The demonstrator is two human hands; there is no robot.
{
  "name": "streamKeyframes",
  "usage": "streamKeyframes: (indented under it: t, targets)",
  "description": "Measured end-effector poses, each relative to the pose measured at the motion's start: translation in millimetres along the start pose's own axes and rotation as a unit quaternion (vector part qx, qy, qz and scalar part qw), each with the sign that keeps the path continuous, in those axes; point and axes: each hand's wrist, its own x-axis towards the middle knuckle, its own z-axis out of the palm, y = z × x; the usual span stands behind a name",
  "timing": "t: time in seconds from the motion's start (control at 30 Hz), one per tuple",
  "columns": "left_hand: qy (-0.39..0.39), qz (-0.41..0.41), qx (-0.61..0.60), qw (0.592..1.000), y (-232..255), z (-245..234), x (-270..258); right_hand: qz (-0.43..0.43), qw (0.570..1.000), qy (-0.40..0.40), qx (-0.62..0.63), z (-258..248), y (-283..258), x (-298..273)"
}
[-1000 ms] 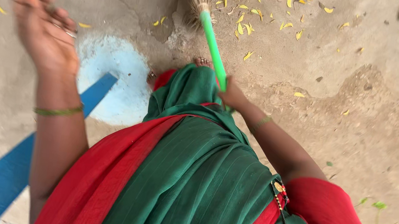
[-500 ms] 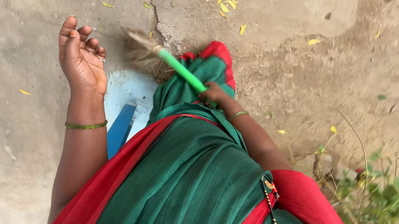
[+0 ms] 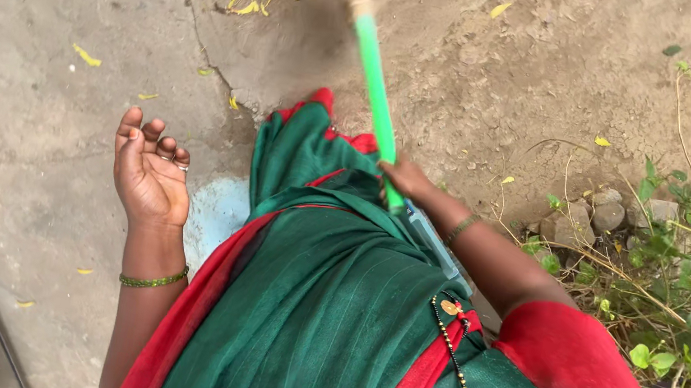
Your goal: The person sweeps yellow leaves and debris across a dirt and stone ground using a hand broom.
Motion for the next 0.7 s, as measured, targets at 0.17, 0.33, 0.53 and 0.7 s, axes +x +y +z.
streamKeyframes:
  t: [0.17,0.33,0.53,0.7]
  targets:
    - [-0.035,-0.015,0.040,0.999,-5,53,17,0.151,0.943,-0.155,0.254,32,23,20]
    - [-0.050,-0.008,0.086,0.995,-3,95,19,0.153,0.896,-0.223,0.353,52,-11,94]
    - [-0.067,-0.032,0.098,0.992,-3,111,11,0.154,0.758,-0.125,0.621,-85,-30,111]
    - [-0.059,-0.047,0.109,0.991,1,109,18,-0.016,0.868,0.203,0.452,-118,-35,100]
